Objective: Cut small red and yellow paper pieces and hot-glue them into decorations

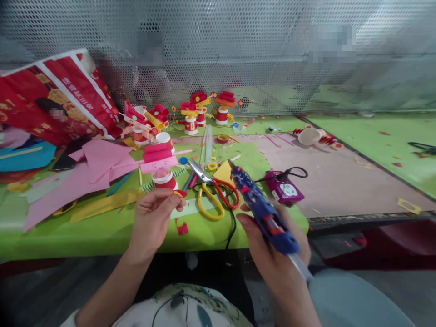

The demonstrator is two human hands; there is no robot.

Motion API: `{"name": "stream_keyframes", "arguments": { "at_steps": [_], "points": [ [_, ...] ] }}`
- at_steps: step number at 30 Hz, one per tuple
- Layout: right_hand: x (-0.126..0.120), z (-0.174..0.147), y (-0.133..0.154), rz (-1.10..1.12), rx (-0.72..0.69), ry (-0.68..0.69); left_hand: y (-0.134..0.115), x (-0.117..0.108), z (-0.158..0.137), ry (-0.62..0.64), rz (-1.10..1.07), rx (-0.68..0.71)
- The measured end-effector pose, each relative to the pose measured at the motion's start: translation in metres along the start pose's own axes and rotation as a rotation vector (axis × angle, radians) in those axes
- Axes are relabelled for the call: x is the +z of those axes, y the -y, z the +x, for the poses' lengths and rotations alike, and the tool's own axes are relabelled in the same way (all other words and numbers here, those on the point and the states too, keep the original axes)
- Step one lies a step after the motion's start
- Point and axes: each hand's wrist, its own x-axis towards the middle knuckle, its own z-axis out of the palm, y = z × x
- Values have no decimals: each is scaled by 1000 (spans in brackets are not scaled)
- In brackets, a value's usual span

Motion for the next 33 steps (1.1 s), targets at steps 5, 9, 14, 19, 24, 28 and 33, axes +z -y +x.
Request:
{"name": "stream_keyframes", "arguments": {
  "at_steps": [5, 9, 14, 19, 24, 28, 33],
  "points": [
    [7, 15, -44, -262, -74, 240, -3, -3, -5, 7, 33, -6],
    [20, 9, -59, -365, -119, 367, -1, -3, -7, 2, 26, -5],
    [35, 3, -58, -516, -126, 427, 4, -1, -8, 36, 38, -18],
    [36, 6, -50, -626, -199, 445, 6, 0, -10, 40, 69, -82],
    [26, 15, -9, -140, -146, 265, 5, 1, -11, 43, 114, -89],
    [32, 22, 27, 288, -31, 396, 2, 3, -14, 42, 253, -43],
    [46, 26, 35, 429, 14, 411, -5, 3, -17, 73, 414, 74]
  ]
}}
